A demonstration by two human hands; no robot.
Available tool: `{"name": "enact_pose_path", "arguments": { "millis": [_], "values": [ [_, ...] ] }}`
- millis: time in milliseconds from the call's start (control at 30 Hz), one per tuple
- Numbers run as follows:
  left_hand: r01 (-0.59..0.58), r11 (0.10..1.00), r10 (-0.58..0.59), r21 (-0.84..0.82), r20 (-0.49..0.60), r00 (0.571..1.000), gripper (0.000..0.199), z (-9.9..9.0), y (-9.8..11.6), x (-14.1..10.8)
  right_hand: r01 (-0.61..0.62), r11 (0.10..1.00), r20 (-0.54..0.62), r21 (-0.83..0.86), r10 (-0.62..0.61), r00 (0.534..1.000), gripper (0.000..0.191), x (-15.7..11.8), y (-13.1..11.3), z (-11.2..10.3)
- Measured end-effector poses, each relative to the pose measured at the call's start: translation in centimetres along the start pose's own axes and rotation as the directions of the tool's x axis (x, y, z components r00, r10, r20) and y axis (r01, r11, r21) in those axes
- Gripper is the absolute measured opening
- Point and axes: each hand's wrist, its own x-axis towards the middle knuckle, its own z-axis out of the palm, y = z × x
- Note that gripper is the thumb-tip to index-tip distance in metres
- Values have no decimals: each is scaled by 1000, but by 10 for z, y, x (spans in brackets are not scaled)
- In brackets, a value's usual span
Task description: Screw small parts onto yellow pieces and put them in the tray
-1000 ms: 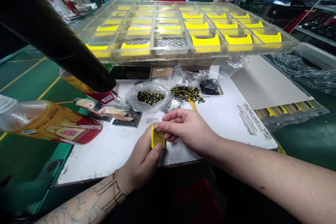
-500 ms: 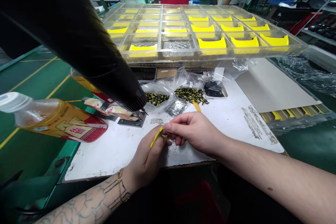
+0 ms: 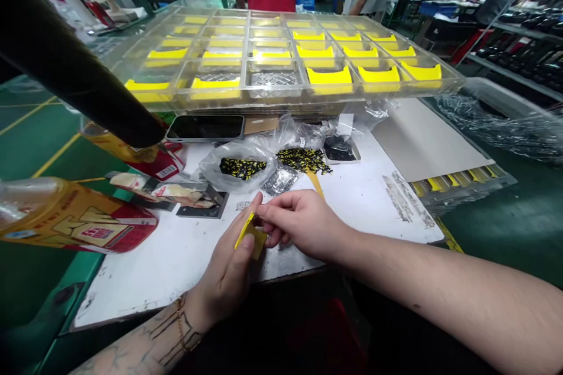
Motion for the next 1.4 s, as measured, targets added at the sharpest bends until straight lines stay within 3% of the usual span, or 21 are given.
{"name": "enact_pose_path", "arguments": {
  "millis": [167, 333, 500, 600, 800, 967, 1233, 1400],
  "values": [
    [126, 973, -157, -195, -149, 976, 35, 5, 0, 5, 40, 999, -125, 27, -36, 992, 30, 0, 1, -4],
    [98, 995, -93, 9, -233, 968, 34, 4, -3, 4, 56, 997, -132, -52, -63, 989, 28, -4, 1, -1],
    [23, 995, -10, 96, -141, 990, 35, 1, -2, 4, 16, 996, -11, -86, -17, 1000, 27, -6, 4, -4],
    [39, 999, -37, 18, -84, 996, 34, -1, 1, 8, 26, 993, 57, -114, -20, 998, 29, -6, 3, -9],
    [74, 982, -101, -174, -157, 982, 26, 2, 2, 9, 149, 966, 65, -213, -138, 988, 30, -10, -5, -9],
    [129, 926, -178, -354, -110, 978, 22, 5, 0, 1, 114, 973, 98, -200, -96, 991, 27, -15, -9, -4],
    [39, 989, -62, -142, -164, 985, 7, 3, 2, 0, -18, 997, 97, -75, 26, 995, 38, -13, -8, -4],
    [-18, 991, -1, -130, -145, 989, 9, 3, 1, -3, -43, 999, 159, -28, 47, 986, 33, -14, -9, -7]
  ]
}}
